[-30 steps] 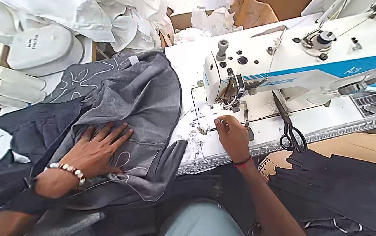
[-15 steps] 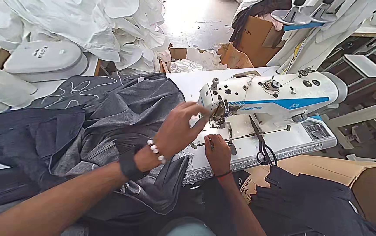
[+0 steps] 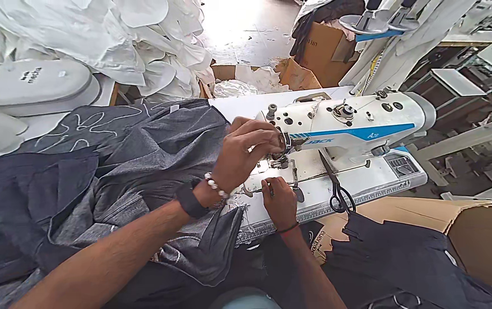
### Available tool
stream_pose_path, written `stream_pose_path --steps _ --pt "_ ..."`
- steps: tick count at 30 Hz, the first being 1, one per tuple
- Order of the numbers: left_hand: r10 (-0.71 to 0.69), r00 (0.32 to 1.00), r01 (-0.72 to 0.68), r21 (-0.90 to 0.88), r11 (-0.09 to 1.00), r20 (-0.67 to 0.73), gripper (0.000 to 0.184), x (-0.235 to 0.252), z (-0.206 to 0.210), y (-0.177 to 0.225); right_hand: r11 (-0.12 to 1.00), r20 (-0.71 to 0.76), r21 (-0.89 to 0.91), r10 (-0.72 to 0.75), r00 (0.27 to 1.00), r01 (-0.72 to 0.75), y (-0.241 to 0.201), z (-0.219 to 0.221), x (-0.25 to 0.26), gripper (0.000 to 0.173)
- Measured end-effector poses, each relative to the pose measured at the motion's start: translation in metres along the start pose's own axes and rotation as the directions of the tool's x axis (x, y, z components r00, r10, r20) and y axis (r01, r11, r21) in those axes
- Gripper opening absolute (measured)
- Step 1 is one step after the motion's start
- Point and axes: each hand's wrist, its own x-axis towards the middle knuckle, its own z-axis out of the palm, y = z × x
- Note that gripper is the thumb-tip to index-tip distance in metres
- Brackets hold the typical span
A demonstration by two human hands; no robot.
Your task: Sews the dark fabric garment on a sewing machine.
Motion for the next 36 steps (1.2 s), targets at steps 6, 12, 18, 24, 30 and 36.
stream_pose_path --steps 6,12,18,24,30,36 --pt "-0.072 0.88 0.14 -0.112 0.984 0.469 0.024 -0.04 -0.058 -0.023 1.0 -0.026 0.012 -0.015 1.0 0.015 0.0 0.002 0.0 0.03" --pt "-0.277 0.95 0.254 0.163 0.954 0.145 0.016 -0.031 -0.035 0.007 1.0 -0.001 -0.003 -0.008 1.0 0.008 -0.002 0.001 0.001 0.032" --pt "0.118 0.993 -0.118 0.379 0.918 0.022 0.016 0.0 0.002 0.003 0.999 0.019 -0.019 -0.025 0.999 0.026 -0.001 -0.002 -0.001 0.031" --pt "0.196 0.98 -0.197 0.042 0.98 0.031 0.009 0.009 -0.005 -0.018 1.0 0.013 -0.009 -0.03 0.999 0.03 0.002 0.0 -0.001 0.032" --pt "0.036 0.897 0.076 -0.233 0.97 0.44 0.021 -0.015 -0.045 -0.027 1.0 0.012 0.003 -0.031 0.999 0.031 0.0 0.0 0.0 0.033" --pt "-0.363 0.891 0.363 0.053 0.93 0.274 0.015 -0.021 -0.038 0.013 0.999 0.008 -0.006 -0.032 0.999 0.032 -0.001 -0.001 0.001 0.032"
